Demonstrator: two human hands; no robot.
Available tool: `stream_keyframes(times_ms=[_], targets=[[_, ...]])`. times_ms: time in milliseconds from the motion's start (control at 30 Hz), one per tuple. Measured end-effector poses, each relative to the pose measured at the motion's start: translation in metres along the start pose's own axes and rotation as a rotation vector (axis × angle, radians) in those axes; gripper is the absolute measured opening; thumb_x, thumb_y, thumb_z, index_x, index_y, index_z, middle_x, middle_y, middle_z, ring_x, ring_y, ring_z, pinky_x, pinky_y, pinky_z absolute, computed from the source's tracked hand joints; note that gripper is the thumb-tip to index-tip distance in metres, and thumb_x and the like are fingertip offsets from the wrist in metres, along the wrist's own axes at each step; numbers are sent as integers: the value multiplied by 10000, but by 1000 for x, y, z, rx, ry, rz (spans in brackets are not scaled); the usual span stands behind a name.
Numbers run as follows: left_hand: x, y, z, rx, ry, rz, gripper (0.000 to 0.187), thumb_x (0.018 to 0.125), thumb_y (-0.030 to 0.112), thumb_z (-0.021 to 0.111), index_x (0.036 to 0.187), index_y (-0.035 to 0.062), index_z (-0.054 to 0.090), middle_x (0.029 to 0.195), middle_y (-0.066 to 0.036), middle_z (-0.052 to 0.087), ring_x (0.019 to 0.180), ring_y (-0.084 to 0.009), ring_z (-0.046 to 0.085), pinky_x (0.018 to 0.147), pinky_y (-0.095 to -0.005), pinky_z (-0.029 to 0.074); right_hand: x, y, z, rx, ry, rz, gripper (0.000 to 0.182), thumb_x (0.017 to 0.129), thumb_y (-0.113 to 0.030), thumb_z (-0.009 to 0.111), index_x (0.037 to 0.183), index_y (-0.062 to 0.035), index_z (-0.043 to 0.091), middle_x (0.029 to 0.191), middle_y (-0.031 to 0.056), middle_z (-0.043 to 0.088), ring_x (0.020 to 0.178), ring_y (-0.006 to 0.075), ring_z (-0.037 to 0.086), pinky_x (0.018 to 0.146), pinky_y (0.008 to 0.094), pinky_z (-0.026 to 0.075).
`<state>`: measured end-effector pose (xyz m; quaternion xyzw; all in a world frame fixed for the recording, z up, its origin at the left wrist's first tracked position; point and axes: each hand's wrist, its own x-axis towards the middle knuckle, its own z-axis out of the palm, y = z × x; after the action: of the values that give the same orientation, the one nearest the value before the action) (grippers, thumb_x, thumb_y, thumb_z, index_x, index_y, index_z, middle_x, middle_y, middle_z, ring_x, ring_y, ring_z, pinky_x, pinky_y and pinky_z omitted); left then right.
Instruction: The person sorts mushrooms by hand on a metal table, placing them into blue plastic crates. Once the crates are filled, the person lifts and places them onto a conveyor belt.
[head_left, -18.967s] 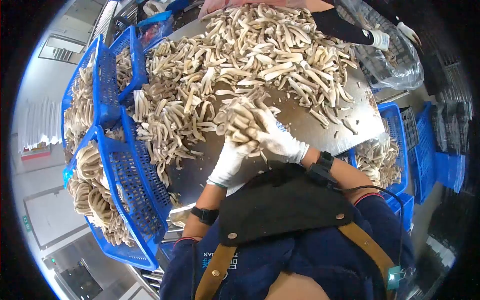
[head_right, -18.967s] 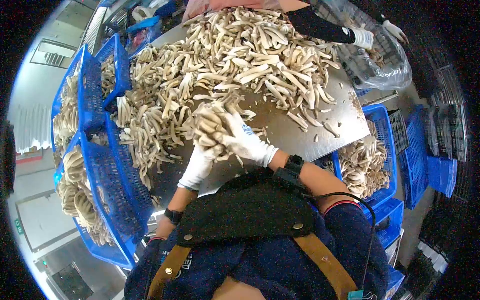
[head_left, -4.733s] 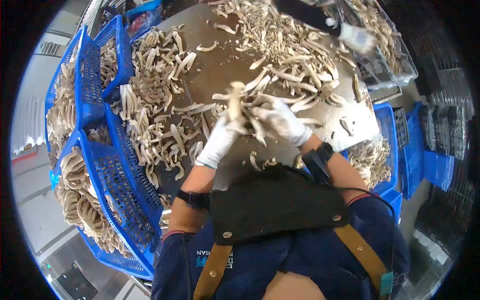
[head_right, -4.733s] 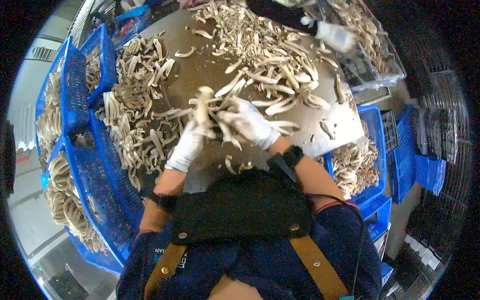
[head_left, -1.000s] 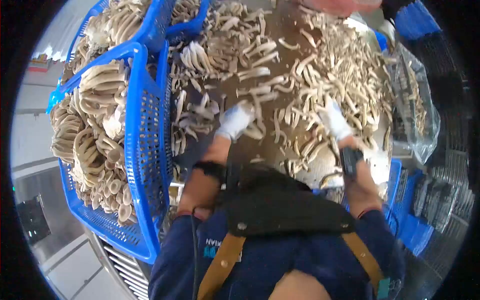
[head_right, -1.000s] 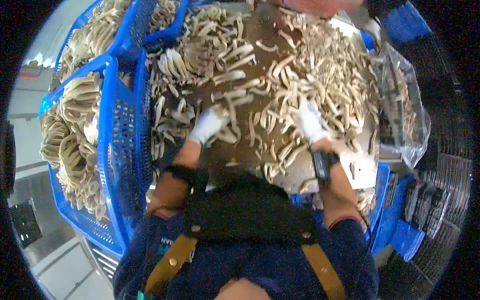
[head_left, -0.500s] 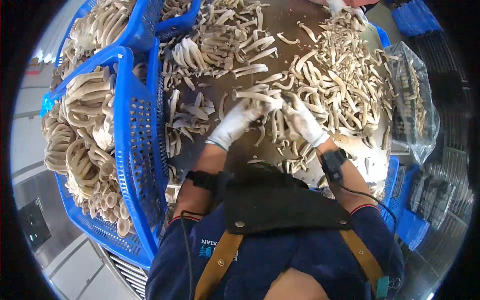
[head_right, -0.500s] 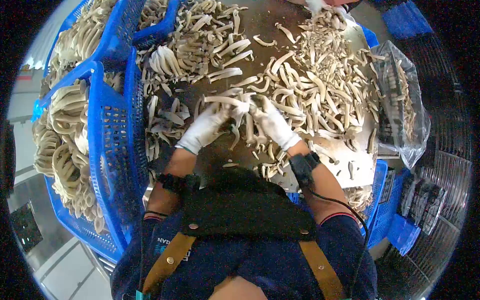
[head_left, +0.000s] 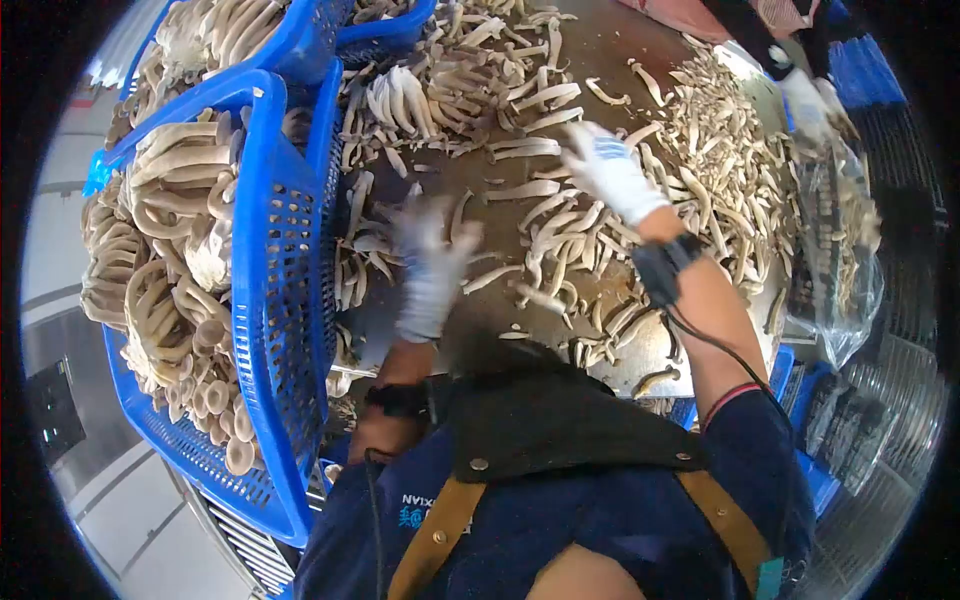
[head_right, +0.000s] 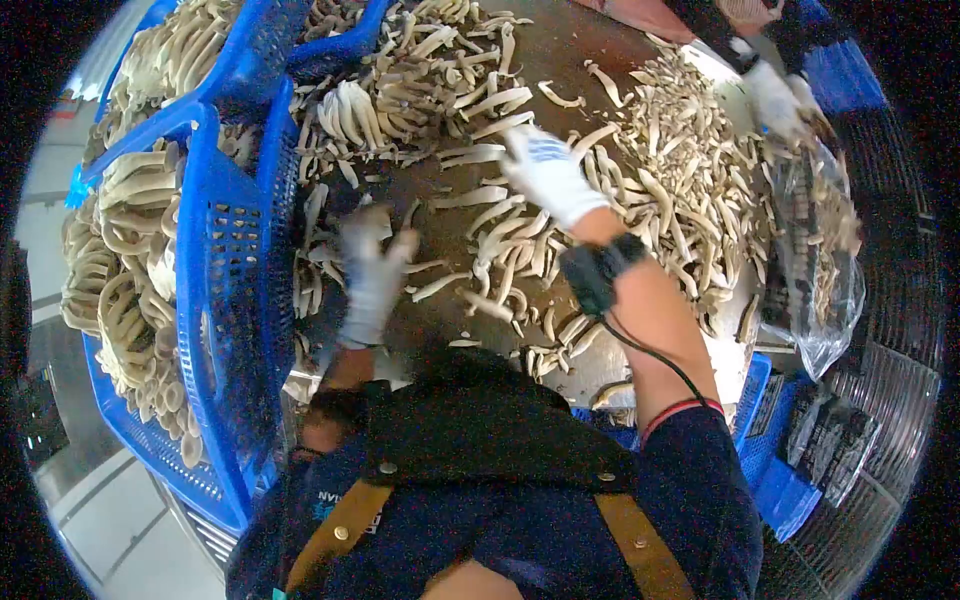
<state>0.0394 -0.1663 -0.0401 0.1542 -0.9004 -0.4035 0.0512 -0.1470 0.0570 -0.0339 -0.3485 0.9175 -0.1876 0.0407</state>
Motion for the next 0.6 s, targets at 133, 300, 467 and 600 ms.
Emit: stream_keyframes(times_ms=[133,300,467,600], targets=[[-2,-127,-4,421,428,-89,683,755,400,734,1293,47,503,1367,-211,431,1292,-403,353,1058,-531,305,38,-23,62,-47,-232,210,375,822,-199,569,1139,-2,535,1065,243,601,1003,399,585,871,447,467],[8,-68,10,596,-117,80,623,731,414,751,1219,77,560,1376,-189,421,1293,-425,320,1049,-542,302,11,13,32,272,-319,53,299,762,-206,635,972,4,602,944,224,617,928,406,589,808,462,465],[11,-13,41,27,-248,163,391,764,309,752,1010,31,629,1050,-189,597,1005,-384,542,874,-466,430,-73,38,-18,-110,145,178,426,835,-185,591,1214,-7,509,1053,239,607,969,401,589,834,434,472],[-2,-8,50,-507,-122,35,211,846,203,667,813,19,568,787,-120,584,751,-277,569,725,-396,461,-102,16,-23,-288,137,173,348,763,-146,619,1101,-75,576,1007,154,645,940,316,627,823,397,486]])
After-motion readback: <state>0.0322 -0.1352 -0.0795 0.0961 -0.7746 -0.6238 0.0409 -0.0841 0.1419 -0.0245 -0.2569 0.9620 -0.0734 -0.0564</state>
